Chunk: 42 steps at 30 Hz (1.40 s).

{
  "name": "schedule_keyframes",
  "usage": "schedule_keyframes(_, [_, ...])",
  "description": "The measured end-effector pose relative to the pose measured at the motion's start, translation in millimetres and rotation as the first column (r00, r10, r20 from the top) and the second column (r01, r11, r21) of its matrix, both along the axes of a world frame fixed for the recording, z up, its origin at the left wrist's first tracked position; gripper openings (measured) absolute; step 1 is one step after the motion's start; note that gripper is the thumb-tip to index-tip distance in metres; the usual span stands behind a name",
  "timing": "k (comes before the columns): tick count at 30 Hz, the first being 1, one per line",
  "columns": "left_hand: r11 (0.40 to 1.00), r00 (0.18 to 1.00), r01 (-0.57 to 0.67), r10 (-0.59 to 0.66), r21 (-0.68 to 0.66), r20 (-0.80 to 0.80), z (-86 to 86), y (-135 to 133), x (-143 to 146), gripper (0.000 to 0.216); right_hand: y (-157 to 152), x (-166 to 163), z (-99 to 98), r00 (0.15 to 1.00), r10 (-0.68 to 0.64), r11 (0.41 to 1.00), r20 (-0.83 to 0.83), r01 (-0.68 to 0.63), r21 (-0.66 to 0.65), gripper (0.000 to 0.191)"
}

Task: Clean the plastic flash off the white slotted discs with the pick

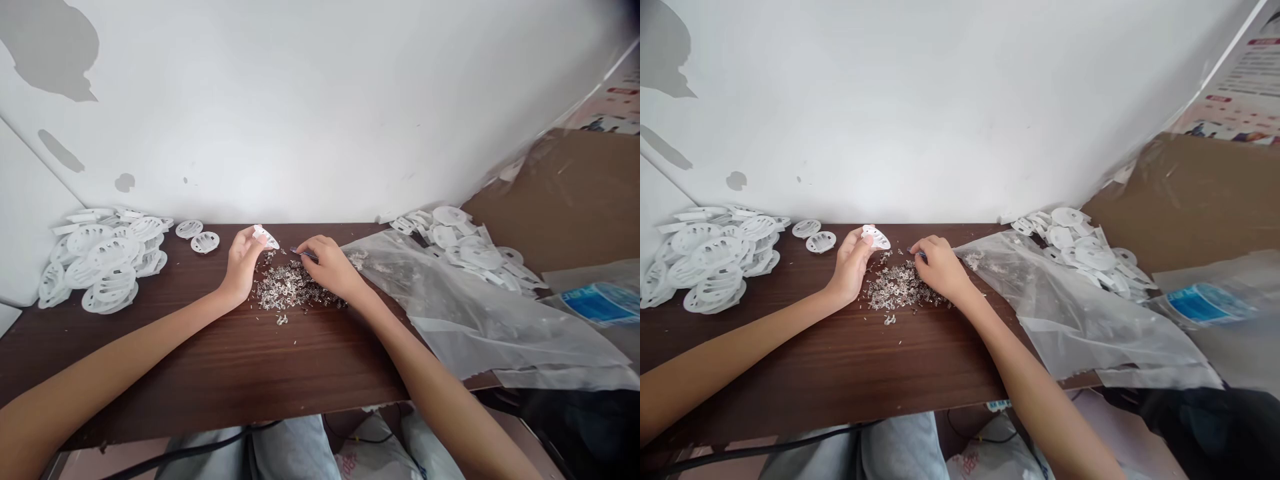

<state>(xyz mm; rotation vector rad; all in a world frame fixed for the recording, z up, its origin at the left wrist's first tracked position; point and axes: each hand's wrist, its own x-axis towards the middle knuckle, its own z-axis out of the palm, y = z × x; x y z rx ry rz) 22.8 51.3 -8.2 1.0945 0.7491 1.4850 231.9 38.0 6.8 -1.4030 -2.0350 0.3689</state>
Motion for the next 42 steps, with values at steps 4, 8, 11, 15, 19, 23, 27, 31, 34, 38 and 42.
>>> schedule_keyframes(4, [0.983,0.979,0.141,-0.121,-0.12,0.161,6.3,-7,3,0.038,5,2,-8.6,0.998,0.002,1.0,0.062,-0.002,-0.004,0.022])
schedule_keyframes(8, [0.918,0.918,0.241,-0.109,-0.317,0.381,18.3,-11,8,0.033,8,3,-9.8,0.997,0.042,0.999,0.064,-0.042,0.006,0.02])
schedule_keyframes(11, [0.89,0.883,0.238,-0.033,-0.388,0.468,26.0,-6,6,0.031,6,1,-8.6,0.998,0.049,0.999,0.045,-0.049,-0.002,0.017])
schedule_keyframes(15, [0.924,0.918,0.168,-0.019,-0.345,0.397,25.4,8,-4,0.031,5,-4,-10.1,1.0,0.009,1.0,0.023,-0.008,-0.017,0.011])
schedule_keyframes(19, [0.976,0.993,0.044,-0.019,-0.212,0.115,14.2,20,-12,0.03,4,-8,-14.6,1.0,-0.005,1.0,0.0,0.005,-0.013,0.011])
schedule_keyframes(23, [0.996,0.998,-0.007,0.001,-0.087,-0.069,4.1,20,-10,0.029,4,-11,-18.1,1.0,0.004,1.0,0.0,-0.004,0.009,0.014])
schedule_keyframes(27, [0.999,0.991,0.033,-0.038,-0.043,-0.13,2.4,4,2,0.029,5,-12,-19.3,1.0,0.025,1.0,0.017,-0.025,0.017,0.013])
schedule_keyframes(31, [0.986,0.996,0.087,-0.083,-0.142,0.033,7.8,-9,11,0.031,5,-11,-20.8,1.0,0.022,1.0,0.021,-0.023,0.012,0.01])
schedule_keyframes(34, [0.908,0.972,0.164,-0.082,-0.386,0.221,12.8,-4,7,0.04,5,-12,-22.0,1.0,0.021,1.0,0.021,-0.021,0.022,0.011])
schedule_keyframes(38, [0.876,0.954,0.117,0.033,-0.469,0.299,15.4,12,-7,0.036,4,-12,-20.5,1.0,0.012,0.999,0.02,-0.013,0.032,0.012])
schedule_keyframes(42, [0.952,0.986,0.02,0.031,-0.307,0.163,10.6,16,-8,0.029,1,-14,-16.6,1.0,-0.001,0.999,0.008,0.001,0.041,0.011])
